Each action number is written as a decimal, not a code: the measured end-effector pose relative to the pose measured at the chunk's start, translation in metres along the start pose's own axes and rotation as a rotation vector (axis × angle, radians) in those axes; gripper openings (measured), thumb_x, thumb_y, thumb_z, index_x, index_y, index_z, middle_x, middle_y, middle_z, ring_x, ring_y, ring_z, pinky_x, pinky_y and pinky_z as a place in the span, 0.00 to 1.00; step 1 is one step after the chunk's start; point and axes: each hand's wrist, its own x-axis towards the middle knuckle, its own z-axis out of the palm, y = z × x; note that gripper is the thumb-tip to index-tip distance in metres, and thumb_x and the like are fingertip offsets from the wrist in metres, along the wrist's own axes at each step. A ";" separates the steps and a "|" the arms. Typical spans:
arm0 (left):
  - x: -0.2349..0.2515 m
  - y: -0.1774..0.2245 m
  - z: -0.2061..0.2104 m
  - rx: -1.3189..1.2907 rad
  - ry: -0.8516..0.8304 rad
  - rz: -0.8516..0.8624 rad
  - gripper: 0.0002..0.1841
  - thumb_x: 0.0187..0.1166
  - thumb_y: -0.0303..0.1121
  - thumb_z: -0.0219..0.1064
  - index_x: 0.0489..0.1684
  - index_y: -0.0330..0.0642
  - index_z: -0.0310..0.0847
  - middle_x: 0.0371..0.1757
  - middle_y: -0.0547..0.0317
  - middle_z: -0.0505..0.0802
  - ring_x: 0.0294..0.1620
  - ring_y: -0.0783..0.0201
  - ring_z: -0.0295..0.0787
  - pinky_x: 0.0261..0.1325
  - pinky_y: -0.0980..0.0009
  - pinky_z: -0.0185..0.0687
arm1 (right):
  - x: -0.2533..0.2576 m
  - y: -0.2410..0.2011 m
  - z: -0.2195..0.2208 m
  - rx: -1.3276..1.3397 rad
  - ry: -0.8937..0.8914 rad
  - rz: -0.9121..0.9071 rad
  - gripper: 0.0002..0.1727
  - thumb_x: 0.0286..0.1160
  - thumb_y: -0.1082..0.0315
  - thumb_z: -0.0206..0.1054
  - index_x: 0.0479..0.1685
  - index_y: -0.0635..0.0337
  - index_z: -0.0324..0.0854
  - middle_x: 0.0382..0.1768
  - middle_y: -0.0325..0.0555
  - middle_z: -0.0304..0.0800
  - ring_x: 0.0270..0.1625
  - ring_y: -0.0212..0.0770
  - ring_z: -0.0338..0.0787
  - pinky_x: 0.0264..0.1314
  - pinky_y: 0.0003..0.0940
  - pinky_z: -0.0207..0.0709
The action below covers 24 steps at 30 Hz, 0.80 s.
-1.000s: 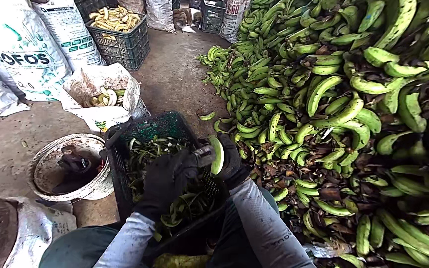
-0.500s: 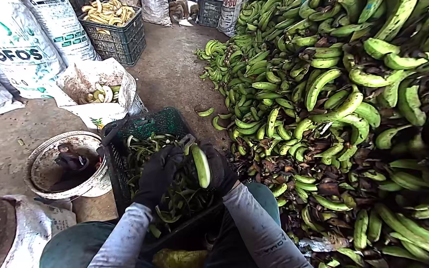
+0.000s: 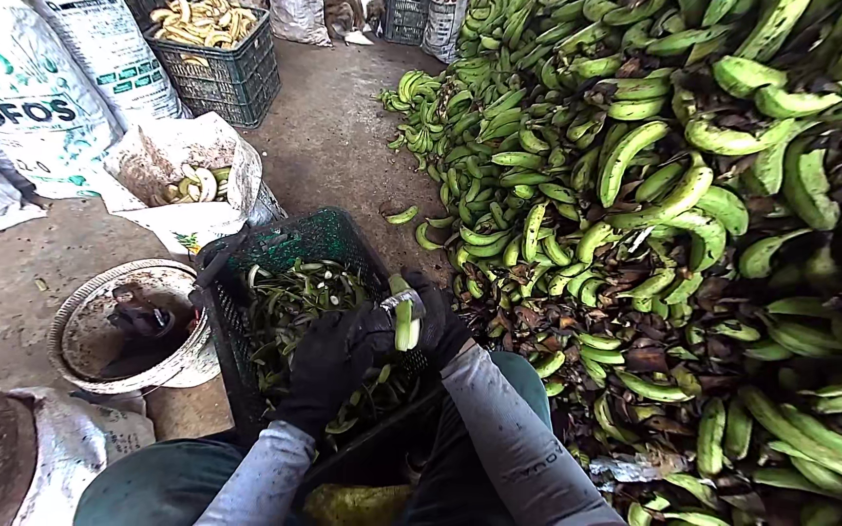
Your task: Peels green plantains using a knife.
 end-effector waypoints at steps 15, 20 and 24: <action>0.003 -0.024 -0.022 -0.295 0.000 -0.241 0.29 0.86 0.61 0.53 0.79 0.58 0.75 0.63 0.56 0.90 0.59 0.60 0.88 0.64 0.50 0.82 | 0.008 -0.006 -0.023 0.259 -0.239 0.142 0.29 0.85 0.39 0.48 0.50 0.55 0.81 0.27 0.43 0.84 0.21 0.34 0.85 0.23 0.27 0.83; -0.012 0.000 -0.005 0.024 0.103 0.259 0.34 0.83 0.65 0.53 0.74 0.51 0.84 0.58 0.44 0.93 0.60 0.43 0.90 0.62 0.42 0.84 | 0.005 -0.016 -0.033 0.286 -0.233 0.116 0.25 0.88 0.47 0.43 0.38 0.54 0.81 0.23 0.39 0.83 0.23 0.31 0.85 0.27 0.26 0.84; -0.011 0.014 0.005 0.040 0.018 0.223 0.28 0.80 0.54 0.61 0.76 0.50 0.83 0.56 0.39 0.92 0.57 0.38 0.90 0.56 0.40 0.84 | -0.001 -0.011 -0.026 0.126 -0.192 0.138 0.25 0.90 0.51 0.42 0.36 0.53 0.81 0.22 0.38 0.84 0.22 0.30 0.85 0.26 0.24 0.82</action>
